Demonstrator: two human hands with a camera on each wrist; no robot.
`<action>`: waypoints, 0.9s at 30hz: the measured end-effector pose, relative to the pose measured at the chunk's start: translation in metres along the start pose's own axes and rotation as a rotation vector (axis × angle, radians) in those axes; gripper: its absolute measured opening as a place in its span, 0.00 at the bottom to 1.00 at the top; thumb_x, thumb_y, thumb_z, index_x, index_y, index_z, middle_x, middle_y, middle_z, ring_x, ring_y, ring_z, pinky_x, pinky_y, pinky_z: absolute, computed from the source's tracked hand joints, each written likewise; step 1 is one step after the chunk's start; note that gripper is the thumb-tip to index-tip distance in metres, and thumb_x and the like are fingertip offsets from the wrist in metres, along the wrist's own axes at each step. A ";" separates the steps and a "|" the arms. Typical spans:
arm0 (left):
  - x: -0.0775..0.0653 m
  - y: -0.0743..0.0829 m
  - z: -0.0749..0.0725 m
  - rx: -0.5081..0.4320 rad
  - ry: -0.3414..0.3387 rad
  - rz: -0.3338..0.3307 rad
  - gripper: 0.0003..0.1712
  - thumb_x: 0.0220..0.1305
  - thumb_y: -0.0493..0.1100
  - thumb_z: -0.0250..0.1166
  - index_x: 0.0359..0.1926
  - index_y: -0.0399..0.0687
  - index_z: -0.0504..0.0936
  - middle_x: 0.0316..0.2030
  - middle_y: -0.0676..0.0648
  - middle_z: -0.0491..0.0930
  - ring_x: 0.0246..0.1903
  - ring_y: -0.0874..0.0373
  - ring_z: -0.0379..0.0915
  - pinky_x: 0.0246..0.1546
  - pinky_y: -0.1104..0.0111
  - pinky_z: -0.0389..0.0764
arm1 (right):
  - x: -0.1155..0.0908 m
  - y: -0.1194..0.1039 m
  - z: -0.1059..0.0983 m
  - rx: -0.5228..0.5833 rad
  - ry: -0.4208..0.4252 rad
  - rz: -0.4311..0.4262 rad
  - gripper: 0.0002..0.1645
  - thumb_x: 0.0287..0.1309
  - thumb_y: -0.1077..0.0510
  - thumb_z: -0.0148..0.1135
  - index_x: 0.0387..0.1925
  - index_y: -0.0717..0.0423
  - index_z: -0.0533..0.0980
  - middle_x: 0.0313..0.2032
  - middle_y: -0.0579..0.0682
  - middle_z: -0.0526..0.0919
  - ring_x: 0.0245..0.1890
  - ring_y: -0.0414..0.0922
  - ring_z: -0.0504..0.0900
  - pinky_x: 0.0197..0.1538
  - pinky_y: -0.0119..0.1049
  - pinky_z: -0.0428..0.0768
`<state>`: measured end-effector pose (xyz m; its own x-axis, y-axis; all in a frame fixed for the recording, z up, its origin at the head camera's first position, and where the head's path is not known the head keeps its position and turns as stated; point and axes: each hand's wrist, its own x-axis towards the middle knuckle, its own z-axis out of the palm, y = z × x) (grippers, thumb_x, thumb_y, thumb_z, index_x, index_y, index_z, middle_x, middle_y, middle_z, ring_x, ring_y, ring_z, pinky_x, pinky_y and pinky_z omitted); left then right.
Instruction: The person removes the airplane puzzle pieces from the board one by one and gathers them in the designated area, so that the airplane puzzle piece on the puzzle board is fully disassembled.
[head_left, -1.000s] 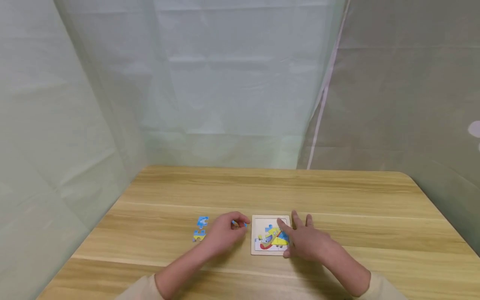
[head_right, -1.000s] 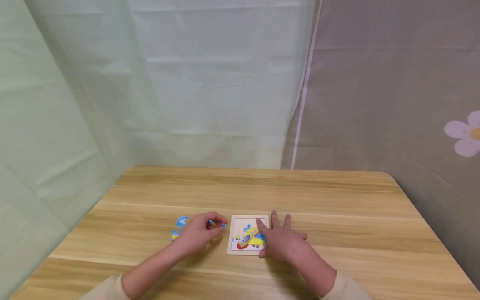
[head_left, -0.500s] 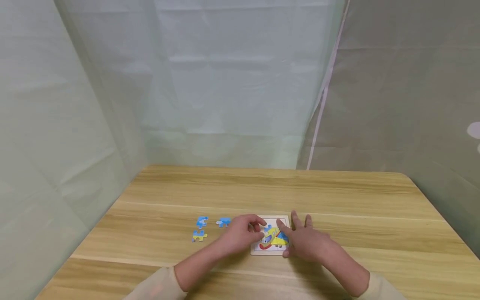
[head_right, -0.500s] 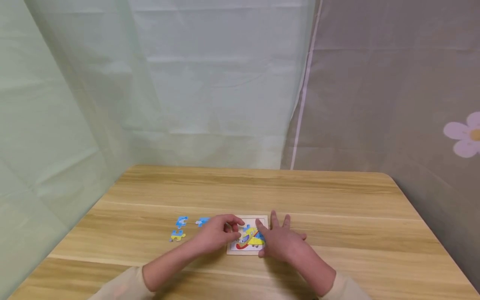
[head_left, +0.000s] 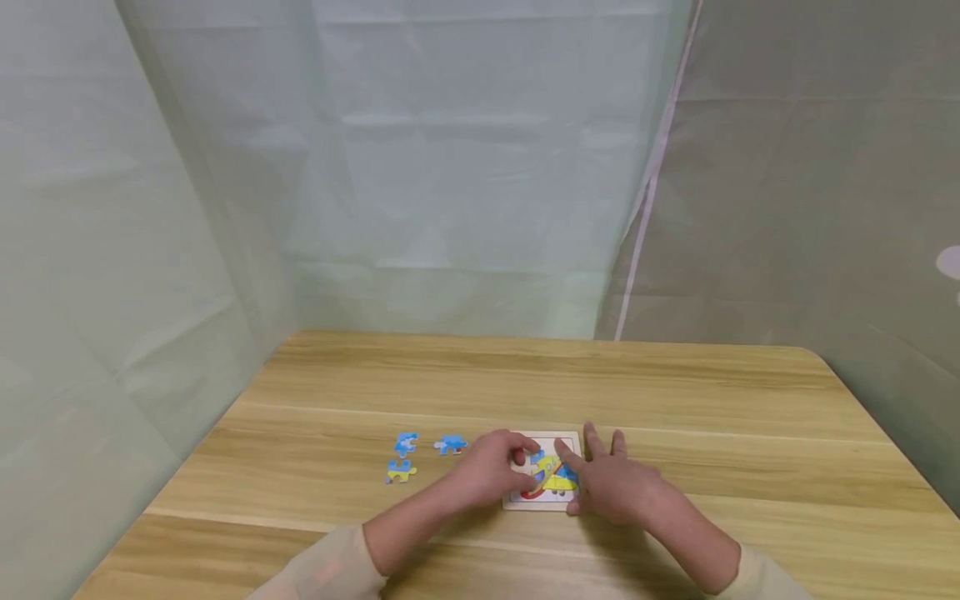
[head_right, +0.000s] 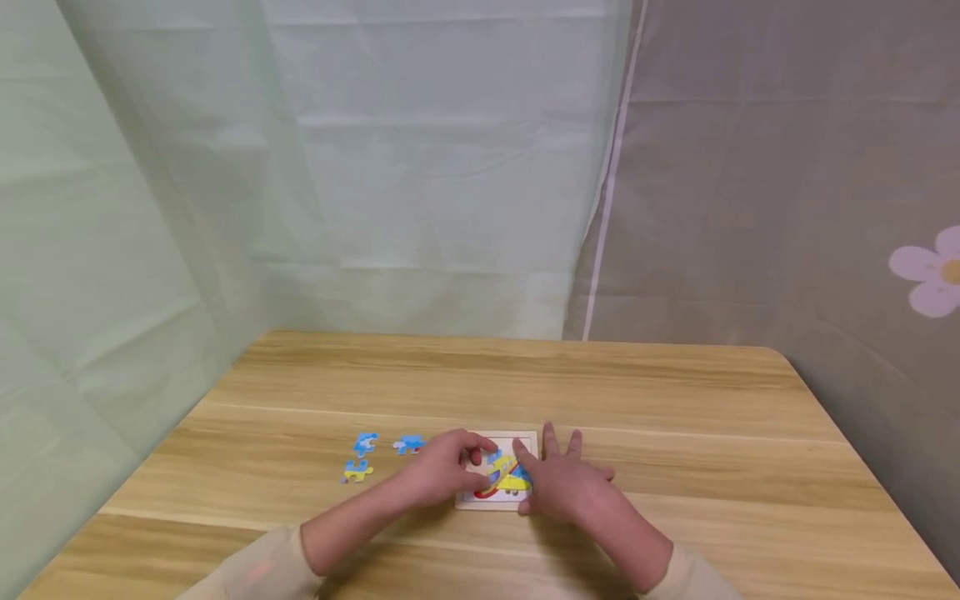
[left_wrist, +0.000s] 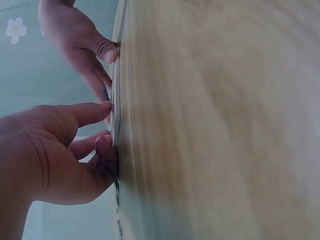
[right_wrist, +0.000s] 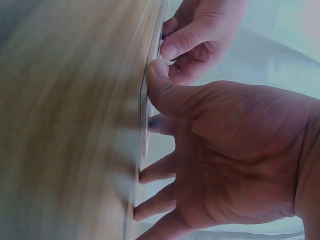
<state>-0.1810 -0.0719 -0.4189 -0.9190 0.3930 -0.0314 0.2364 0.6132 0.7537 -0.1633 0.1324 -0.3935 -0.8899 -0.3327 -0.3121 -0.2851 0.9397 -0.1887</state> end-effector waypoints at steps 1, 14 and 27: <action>0.000 0.001 0.000 0.006 -0.001 0.000 0.22 0.51 0.36 0.78 0.49 0.39 0.85 0.30 0.51 0.74 0.30 0.59 0.67 0.31 0.70 0.70 | 0.000 0.000 0.000 0.003 -0.002 -0.001 0.51 0.57 0.39 0.70 0.78 0.41 0.59 0.77 0.66 0.49 0.70 0.78 0.51 0.42 0.80 0.70; -0.001 0.004 0.001 0.033 0.002 -0.013 0.23 0.50 0.36 0.79 0.49 0.40 0.85 0.31 0.51 0.73 0.31 0.58 0.66 0.32 0.69 0.69 | -0.004 0.005 -0.002 0.043 -0.038 -0.063 0.47 0.63 0.39 0.66 0.78 0.43 0.58 0.76 0.70 0.46 0.69 0.81 0.48 0.42 0.74 0.75; 0.000 0.003 0.002 0.028 -0.006 -0.003 0.25 0.50 0.34 0.78 0.52 0.39 0.85 0.30 0.51 0.74 0.30 0.60 0.66 0.31 0.70 0.69 | -0.005 0.004 -0.003 0.055 -0.045 -0.046 0.47 0.62 0.38 0.65 0.78 0.41 0.58 0.77 0.68 0.45 0.70 0.80 0.47 0.42 0.74 0.75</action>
<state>-0.1797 -0.0681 -0.4178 -0.9177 0.3955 -0.0376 0.2427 0.6331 0.7351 -0.1612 0.1378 -0.3901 -0.8591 -0.3800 -0.3428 -0.3047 0.9179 -0.2541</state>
